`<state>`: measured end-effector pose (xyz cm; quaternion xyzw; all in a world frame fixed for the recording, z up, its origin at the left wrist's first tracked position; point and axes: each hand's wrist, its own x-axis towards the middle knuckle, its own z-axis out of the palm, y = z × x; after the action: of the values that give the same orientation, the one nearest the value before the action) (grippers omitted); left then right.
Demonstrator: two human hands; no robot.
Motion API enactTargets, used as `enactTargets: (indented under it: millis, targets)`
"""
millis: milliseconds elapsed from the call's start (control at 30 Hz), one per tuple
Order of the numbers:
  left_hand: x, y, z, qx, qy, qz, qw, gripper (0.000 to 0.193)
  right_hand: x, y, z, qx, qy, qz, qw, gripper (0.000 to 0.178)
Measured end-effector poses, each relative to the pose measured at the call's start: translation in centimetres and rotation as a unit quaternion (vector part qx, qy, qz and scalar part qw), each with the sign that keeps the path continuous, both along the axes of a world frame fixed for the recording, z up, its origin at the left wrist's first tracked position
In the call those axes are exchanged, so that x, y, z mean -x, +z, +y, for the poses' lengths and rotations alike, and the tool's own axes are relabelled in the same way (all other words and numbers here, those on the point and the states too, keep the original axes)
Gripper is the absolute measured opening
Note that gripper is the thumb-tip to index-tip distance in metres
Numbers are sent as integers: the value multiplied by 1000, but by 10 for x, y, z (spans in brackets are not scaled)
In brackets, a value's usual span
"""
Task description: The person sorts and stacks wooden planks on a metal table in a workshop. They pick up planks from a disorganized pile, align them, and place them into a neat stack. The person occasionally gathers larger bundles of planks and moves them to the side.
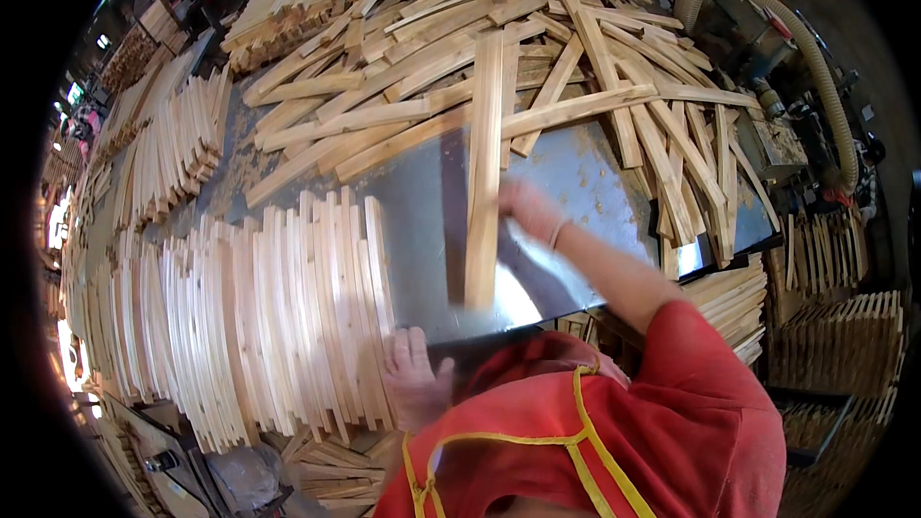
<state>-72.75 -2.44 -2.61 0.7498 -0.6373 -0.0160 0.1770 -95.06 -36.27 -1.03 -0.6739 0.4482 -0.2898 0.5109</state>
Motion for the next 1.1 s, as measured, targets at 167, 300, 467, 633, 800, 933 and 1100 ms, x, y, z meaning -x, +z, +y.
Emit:
enactTargets:
  millis: [167,300,467,633,800,933,1100]
  targets:
    - [38,-24,-42,-11,-56,62,996,82,61,101,-193,247,-105,-18,963,43]
    - [57,-32,-96,-87,-71,101,988,89,127,26,-257,236,36,385,892,85]
    - [39,-72,-117,-124,67,-8,990,88,138,-13,-220,161,205,629,733,74]
    - [20,-102,-101,-91,78,-46,992,80,159,-19,-95,-226,120,239,937,51]
    - [26,-108,-102,-93,90,-71,989,77,146,20,-90,-175,30,162,971,55]
    - [24,-97,-115,-103,62,-88,989,77,175,56,-310,-49,-7,-352,935,60]
    - [24,-102,-112,-87,81,-82,990,77,244,60,-342,233,85,510,823,92]
